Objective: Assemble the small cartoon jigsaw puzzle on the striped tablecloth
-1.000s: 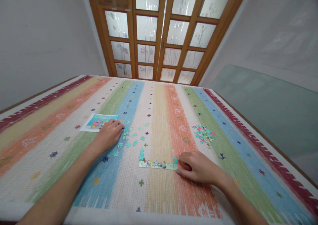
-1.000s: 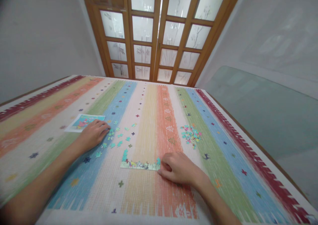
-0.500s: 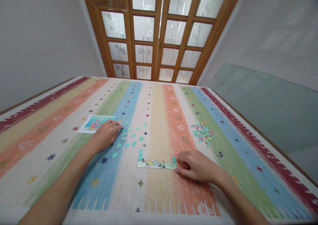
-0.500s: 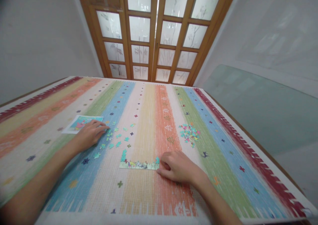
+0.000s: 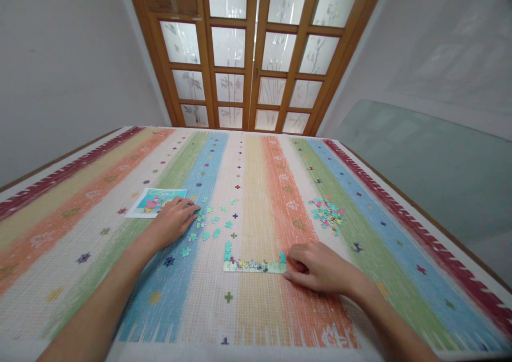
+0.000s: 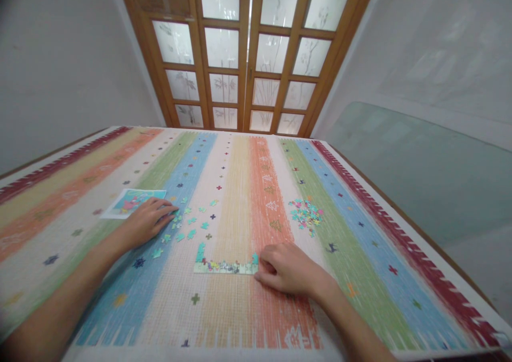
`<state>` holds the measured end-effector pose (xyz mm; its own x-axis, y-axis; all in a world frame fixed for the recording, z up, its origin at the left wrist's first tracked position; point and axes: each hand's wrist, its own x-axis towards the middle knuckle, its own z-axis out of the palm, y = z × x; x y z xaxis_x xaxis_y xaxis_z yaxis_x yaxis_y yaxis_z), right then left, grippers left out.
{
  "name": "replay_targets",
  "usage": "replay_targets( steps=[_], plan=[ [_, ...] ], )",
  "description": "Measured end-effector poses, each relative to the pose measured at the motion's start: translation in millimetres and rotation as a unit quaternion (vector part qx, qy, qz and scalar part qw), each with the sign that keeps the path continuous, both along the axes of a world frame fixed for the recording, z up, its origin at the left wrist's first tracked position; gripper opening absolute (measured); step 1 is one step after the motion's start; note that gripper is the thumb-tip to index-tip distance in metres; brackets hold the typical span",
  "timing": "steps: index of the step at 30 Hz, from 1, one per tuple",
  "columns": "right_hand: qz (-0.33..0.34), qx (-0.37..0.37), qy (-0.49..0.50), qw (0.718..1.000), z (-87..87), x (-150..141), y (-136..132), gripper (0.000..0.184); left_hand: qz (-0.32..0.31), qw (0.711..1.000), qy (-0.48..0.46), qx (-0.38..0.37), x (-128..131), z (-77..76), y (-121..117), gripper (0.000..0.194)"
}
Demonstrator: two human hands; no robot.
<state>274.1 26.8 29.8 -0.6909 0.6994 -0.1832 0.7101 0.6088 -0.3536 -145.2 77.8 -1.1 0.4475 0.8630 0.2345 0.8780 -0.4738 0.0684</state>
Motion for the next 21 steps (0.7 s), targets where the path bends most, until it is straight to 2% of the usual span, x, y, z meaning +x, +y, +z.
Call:
replay_targets(
  steps=[21],
  plan=[
    [0.003, -0.004, -0.001, 1.000, 3.7, 0.4, -0.8, 0.018, 0.010, 1.000, -0.010, 0.020, 10.0, 1.0, -2.8, 0.032]
  ],
)
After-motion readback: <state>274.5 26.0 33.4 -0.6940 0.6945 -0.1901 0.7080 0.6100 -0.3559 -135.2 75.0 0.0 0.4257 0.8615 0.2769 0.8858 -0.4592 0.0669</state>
